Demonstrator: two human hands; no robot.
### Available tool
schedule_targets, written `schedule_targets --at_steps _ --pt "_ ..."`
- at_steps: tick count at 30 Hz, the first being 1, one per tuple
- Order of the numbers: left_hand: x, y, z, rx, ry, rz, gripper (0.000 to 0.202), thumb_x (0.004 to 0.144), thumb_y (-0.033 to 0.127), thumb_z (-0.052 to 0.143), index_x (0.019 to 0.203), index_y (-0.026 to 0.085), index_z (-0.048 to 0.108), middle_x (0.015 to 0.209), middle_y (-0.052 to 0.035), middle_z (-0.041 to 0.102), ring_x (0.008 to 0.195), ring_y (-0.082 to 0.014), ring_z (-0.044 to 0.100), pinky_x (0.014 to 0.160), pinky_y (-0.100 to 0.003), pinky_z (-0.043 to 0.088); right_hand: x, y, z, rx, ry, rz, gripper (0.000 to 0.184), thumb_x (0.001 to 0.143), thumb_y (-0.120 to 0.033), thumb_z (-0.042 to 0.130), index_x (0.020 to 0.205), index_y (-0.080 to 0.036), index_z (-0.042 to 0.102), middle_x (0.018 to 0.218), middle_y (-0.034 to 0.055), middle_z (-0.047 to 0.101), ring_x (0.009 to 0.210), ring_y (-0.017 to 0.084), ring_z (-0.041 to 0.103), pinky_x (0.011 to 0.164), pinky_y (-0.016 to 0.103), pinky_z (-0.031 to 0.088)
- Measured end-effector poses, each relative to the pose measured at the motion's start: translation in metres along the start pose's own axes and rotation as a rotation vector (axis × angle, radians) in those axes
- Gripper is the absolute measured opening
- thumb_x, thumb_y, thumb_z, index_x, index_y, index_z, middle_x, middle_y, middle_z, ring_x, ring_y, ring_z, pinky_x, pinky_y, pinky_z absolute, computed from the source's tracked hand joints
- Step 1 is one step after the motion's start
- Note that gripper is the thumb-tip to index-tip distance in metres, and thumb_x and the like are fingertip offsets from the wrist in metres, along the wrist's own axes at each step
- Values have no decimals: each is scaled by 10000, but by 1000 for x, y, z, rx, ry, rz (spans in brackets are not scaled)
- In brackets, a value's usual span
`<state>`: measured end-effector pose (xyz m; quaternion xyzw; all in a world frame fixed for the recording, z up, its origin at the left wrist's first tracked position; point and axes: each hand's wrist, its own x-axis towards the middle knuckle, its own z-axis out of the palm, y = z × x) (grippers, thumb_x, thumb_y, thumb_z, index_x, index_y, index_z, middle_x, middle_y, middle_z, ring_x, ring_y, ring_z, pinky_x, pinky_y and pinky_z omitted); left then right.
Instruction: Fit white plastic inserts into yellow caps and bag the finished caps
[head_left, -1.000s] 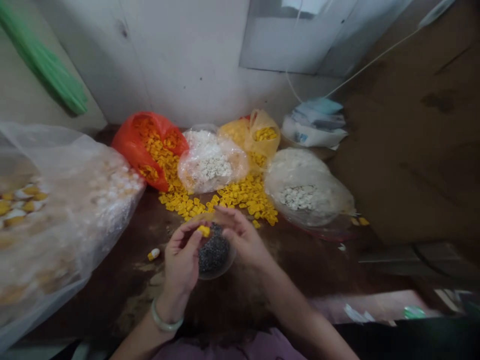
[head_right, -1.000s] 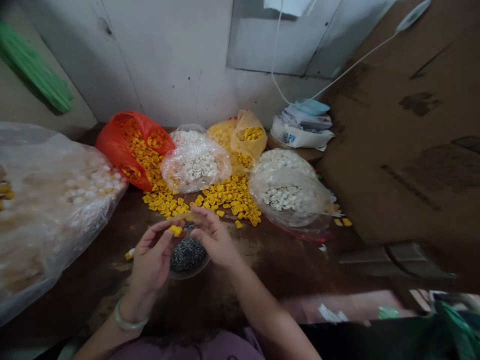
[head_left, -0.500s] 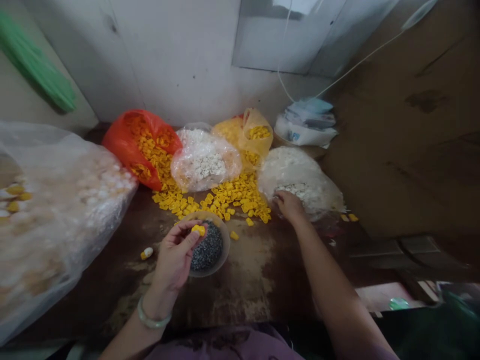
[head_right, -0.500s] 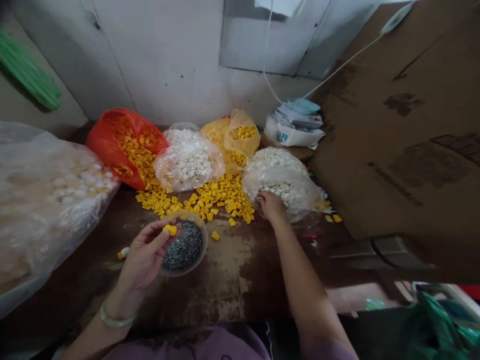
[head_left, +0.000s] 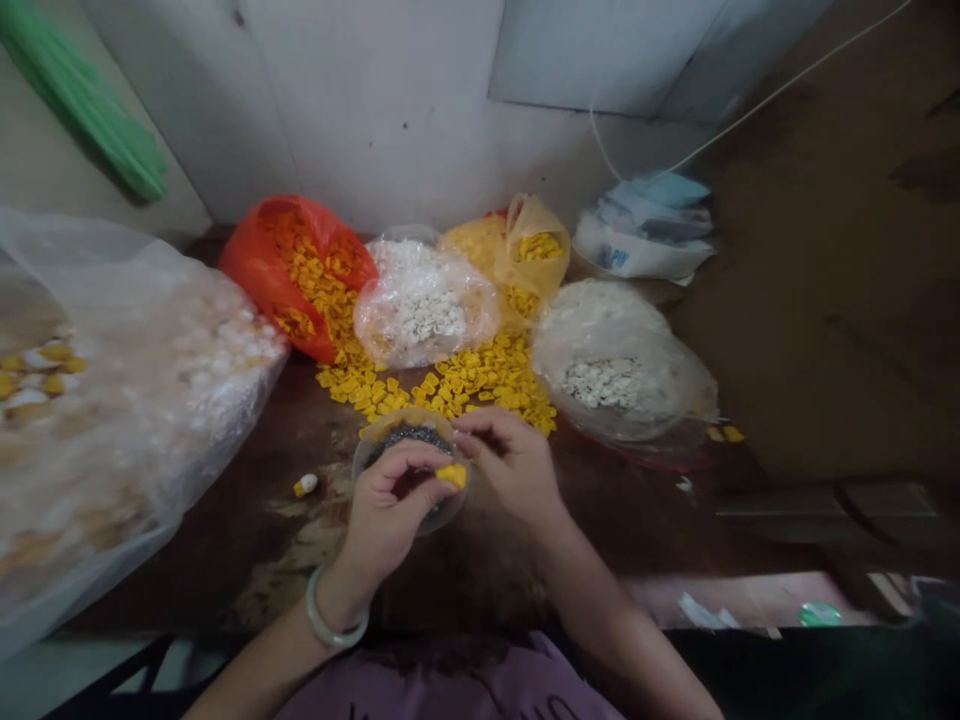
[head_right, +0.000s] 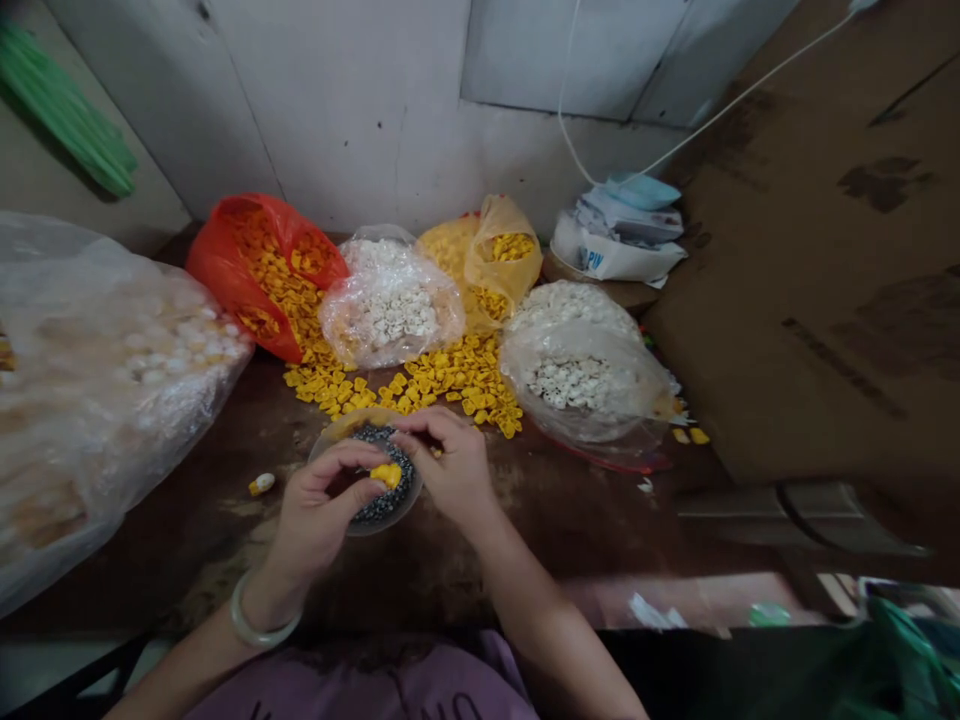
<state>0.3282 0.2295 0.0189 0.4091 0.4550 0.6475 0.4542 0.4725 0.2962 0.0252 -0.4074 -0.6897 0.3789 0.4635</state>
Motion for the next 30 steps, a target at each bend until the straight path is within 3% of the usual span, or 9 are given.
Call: schedule_targets --at_steps 3,8,15,18,20,25,30 --pt "1 4 -6 120 6 187 146 705 137 775 811 238 773 828 -39 737 817 -186 679 776 -309 565 -8 -21 7 -7 -58 -68 166 844 -194 648 932 -276 763 893 20 763 853 185 701 811 349 572" --pt "1 3 -14 247 40 332 166 752 136 754 873 250 758 842 -27 731 819 -172 681 757 -289 564 -11 -25 0 89 -166 -64 213 867 -187 629 997 -290 763 972 27 764 926 183 700 857 349 564" --pt "3 4 -19 446 -36 621 158 820 113 665 896 238 724 807 -30 727 774 -169 688 734 -296 569 -13 -22 0 330 -248 283 102 763 -256 742 862 -233 757 826 4 743 750 155 681 732 296 564" --pt "2 3 -22 524 -42 763 194 838 97 626 922 250 712 793 -21 728 753 -164 691 726 -294 570 -14 -23 2 325 -256 270 80 766 -223 719 841 -223 745 820 3 739 758 154 676 734 285 557" --pt "2 2 -24 537 -35 780 194 840 100 628 932 253 703 802 -19 723 754 -162 688 727 -295 569 -15 -25 4 274 -257 212 86 789 -200 690 857 -225 735 852 9 741 798 162 680 768 296 555" --pt "-2 -2 -26 465 -40 642 144 833 104 653 898 228 684 804 -24 701 777 -159 672 732 -285 554 -17 -28 6 181 -265 74 94 823 -217 689 911 -229 717 902 22 739 849 172 682 809 306 547" --pt "-2 0 -24 430 -22 627 175 809 75 668 885 232 677 819 -20 699 781 -159 665 742 -288 544 -25 -23 16 467 -201 289 127 791 -297 753 906 -252 722 893 -7 737 814 144 690 765 271 568"
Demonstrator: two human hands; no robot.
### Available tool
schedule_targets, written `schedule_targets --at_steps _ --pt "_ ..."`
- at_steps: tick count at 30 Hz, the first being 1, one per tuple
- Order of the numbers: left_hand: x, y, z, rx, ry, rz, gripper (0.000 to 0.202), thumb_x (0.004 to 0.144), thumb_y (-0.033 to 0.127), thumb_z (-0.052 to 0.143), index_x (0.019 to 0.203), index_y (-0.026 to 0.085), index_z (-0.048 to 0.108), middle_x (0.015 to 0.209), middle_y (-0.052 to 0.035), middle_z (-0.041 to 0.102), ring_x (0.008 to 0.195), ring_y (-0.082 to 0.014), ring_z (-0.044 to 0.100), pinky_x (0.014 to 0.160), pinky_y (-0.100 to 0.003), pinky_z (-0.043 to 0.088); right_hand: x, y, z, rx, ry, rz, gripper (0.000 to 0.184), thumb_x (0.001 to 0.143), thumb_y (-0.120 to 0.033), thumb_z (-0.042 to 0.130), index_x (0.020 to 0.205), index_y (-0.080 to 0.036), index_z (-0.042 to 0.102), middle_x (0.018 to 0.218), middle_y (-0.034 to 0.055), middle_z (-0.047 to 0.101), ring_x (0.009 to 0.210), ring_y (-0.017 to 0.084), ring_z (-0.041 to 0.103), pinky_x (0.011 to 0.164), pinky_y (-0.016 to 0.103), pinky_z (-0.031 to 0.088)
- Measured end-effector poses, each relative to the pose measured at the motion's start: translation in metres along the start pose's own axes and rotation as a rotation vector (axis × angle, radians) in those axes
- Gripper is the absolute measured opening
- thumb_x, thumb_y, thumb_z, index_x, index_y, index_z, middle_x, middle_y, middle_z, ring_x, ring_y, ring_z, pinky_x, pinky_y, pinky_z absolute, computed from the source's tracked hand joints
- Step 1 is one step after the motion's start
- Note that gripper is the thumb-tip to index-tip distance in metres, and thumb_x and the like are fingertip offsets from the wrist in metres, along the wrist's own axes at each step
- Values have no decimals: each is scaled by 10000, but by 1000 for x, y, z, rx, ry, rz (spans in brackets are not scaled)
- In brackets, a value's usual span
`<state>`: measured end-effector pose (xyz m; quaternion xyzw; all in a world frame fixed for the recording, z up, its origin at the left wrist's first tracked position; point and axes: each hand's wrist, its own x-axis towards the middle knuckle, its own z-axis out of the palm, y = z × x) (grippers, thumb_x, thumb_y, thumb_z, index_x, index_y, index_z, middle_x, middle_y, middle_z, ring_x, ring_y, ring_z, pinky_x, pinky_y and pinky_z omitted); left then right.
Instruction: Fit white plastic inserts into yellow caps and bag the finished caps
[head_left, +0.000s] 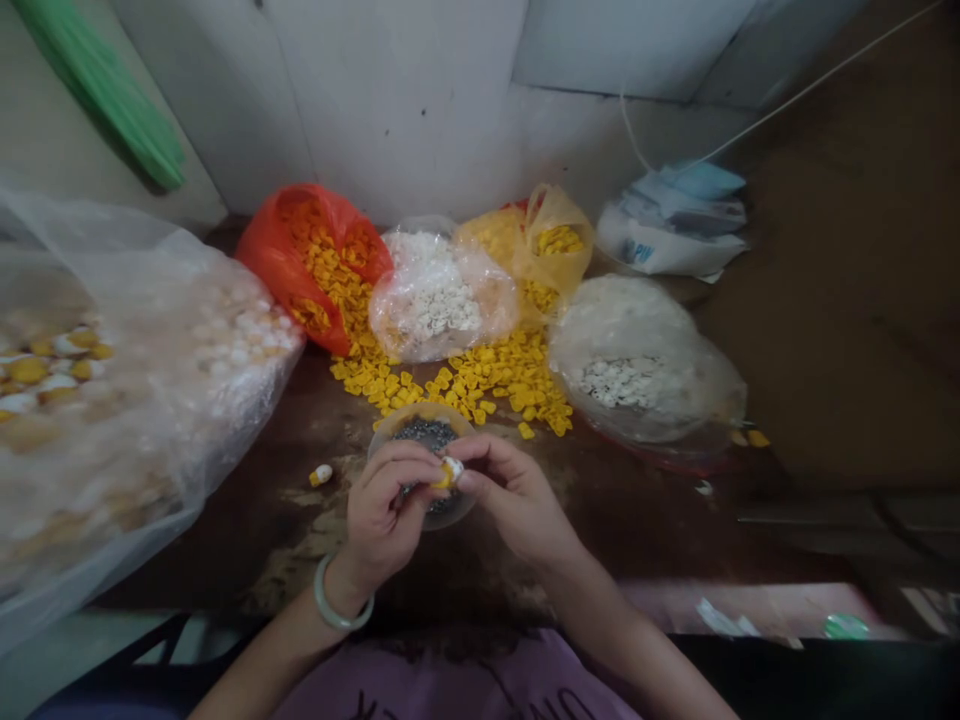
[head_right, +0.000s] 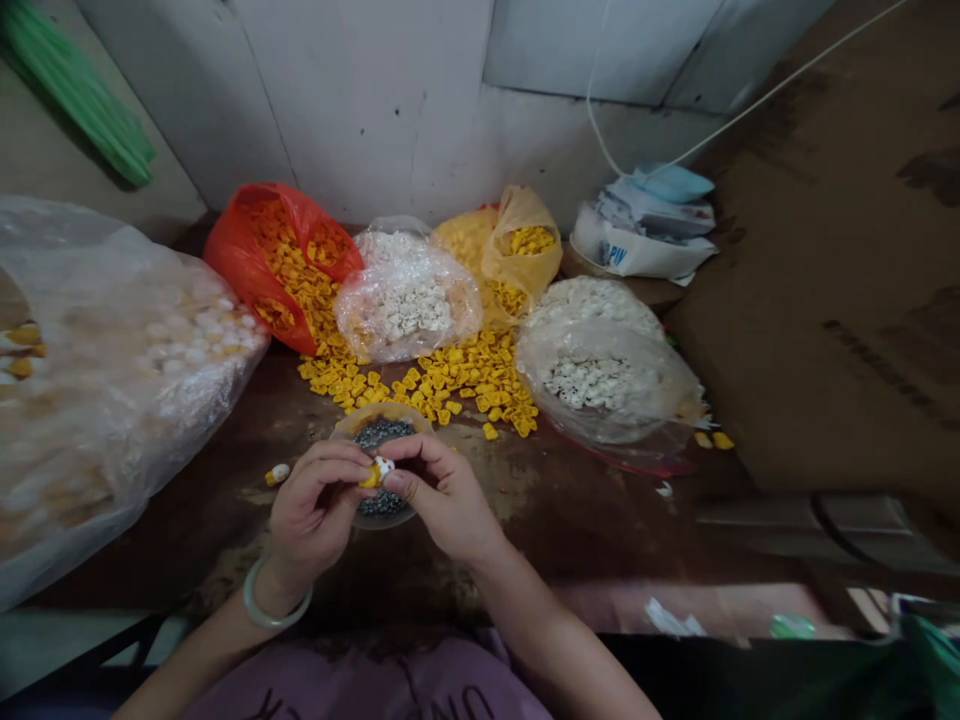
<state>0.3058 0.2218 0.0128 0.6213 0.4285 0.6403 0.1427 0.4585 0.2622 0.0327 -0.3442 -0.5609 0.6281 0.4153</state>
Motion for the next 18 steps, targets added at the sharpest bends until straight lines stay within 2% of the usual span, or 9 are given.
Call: schedule_targets --at_steps 5,9,13,15,18 --pt "3 -4 -6 60 -54 180 227 824 27 607 930 218 672 860 -38 689 824 -159 650 773 -297 545 -4 6 5 139 21 102 164 755 -349 796 884 -268 737 862 -27 734 782 121 680 752 245 564" --pt "5 -8 -10 92 -129 284 216 845 34 576 921 215 667 857 -35 675 813 -150 642 749 -280 553 -1 -2 -4 96 -126 143 163 770 -356 786 869 -238 732 809 -25 714 734 115 659 736 243 549" --pt "3 -8 -9 124 -76 281 180 876 87 574 892 240 668 879 -28 668 856 -160 644 759 -302 554 3 -5 -10 100 -218 178 215 734 -370 818 812 -198 716 761 -14 696 697 110 638 701 231 528" --pt "0 -10 -7 94 -46 236 155 881 96 575 892 230 654 934 -43 681 946 -183 641 827 -347 549 3 -3 -7 153 -211 225 268 702 -399 838 801 -192 700 766 -9 698 699 114 640 702 238 524" --pt "-4 -14 -6 -44 -76 129 169 894 84 543 977 212 615 993 -68 715 1043 -209 641 913 -408 530 3 2 -1 170 -174 249 302 709 -437 824 812 -196 673 782 -4 699 708 125 643 704 257 521"
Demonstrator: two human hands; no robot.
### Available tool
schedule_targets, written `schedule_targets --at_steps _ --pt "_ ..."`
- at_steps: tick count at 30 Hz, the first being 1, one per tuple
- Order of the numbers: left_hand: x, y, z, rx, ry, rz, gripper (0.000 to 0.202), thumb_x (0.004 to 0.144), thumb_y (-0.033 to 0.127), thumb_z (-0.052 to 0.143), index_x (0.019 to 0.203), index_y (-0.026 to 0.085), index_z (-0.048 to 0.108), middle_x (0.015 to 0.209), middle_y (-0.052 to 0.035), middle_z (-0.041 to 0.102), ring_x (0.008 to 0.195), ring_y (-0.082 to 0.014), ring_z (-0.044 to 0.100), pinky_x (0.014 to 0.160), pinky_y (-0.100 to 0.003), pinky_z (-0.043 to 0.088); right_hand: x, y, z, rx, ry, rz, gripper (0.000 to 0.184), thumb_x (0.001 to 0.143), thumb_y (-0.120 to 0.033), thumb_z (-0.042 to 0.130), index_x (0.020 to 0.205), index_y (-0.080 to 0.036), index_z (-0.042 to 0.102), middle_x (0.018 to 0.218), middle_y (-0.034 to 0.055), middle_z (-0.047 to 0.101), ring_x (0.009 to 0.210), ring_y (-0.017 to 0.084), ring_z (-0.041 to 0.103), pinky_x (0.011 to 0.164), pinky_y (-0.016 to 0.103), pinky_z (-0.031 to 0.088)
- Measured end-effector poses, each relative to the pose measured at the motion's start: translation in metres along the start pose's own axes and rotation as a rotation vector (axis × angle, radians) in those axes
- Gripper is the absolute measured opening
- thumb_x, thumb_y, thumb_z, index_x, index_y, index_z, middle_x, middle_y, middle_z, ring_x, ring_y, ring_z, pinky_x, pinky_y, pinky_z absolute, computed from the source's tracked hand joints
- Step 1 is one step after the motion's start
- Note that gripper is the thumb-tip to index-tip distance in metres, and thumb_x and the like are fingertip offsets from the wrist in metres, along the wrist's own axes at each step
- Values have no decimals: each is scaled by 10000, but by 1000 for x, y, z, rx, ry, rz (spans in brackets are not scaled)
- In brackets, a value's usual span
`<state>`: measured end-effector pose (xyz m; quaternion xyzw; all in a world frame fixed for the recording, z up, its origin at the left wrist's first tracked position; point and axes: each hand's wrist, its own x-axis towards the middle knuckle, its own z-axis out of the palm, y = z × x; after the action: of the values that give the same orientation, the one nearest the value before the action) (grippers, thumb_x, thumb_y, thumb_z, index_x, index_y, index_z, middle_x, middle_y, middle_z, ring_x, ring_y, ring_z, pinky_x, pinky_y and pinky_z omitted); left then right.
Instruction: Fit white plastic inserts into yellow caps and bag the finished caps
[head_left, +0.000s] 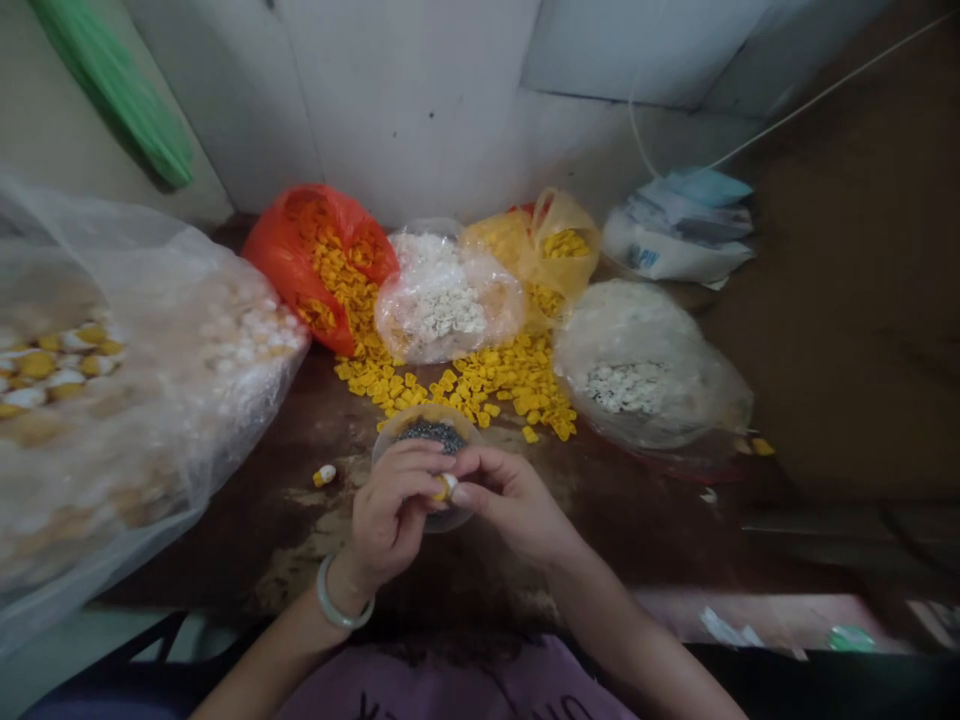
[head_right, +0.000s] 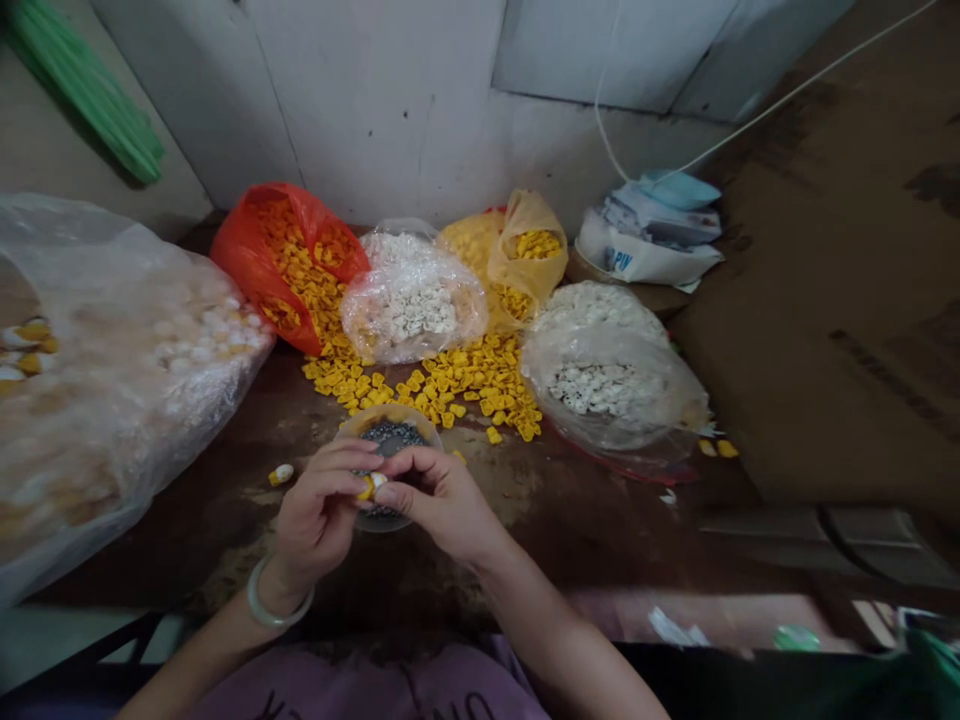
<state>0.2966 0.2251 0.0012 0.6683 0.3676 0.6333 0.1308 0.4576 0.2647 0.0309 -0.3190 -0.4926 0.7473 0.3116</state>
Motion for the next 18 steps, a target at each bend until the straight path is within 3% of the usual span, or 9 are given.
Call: schedule_targets --at_steps 3,5,9,12,15,18 --pt "-3 -2 1 -119 3 -123 201 894 70 535 1013 212 612 1006 -68 732 1056 -204 655 934 -396 527 9 2 -5 -169 -10 -53 249 755 -406 785 826 -199 666 802 -2 692 725 133 637 700 262 515" --pt "-4 -2 1 -199 76 -254 165 881 86 577 972 212 633 988 -57 733 1003 -185 676 904 -346 541 23 1 -18 -349 -19 -105 192 796 -355 741 898 -205 677 864 13 705 788 151 655 734 279 521" --pt "-4 -2 1 -405 349 -655 96 824 211 714 910 207 672 911 -29 738 812 -137 705 762 -241 562 68 -7 -55 -883 206 -197 247 862 -216 633 1107 -189 649 958 60 729 879 183 685 798 323 537" --pt "-1 -4 0 -560 485 -915 242 726 329 811 887 184 703 807 -17 731 665 -114 682 686 -220 557 114 -17 -76 -1291 337 -247 222 918 -170 546 1101 -156 671 1052 94 722 989 191 666 894 324 510" --pt "2 -6 0 -667 528 -1005 333 638 362 866 862 161 723 744 -14 714 609 -104 653 631 -203 541 163 -27 -83 -1435 360 -254 268 936 -117 476 1090 -140 695 1131 118 695 1100 218 618 974 336 462" --pt "5 -6 0 -733 543 -1044 345 596 342 891 838 153 734 763 -19 717 590 -90 631 594 -190 530 203 -30 -84 -1571 315 -199 277 890 -66 505 1054 -126 720 1109 144 685 1056 256 625 926 343 477"
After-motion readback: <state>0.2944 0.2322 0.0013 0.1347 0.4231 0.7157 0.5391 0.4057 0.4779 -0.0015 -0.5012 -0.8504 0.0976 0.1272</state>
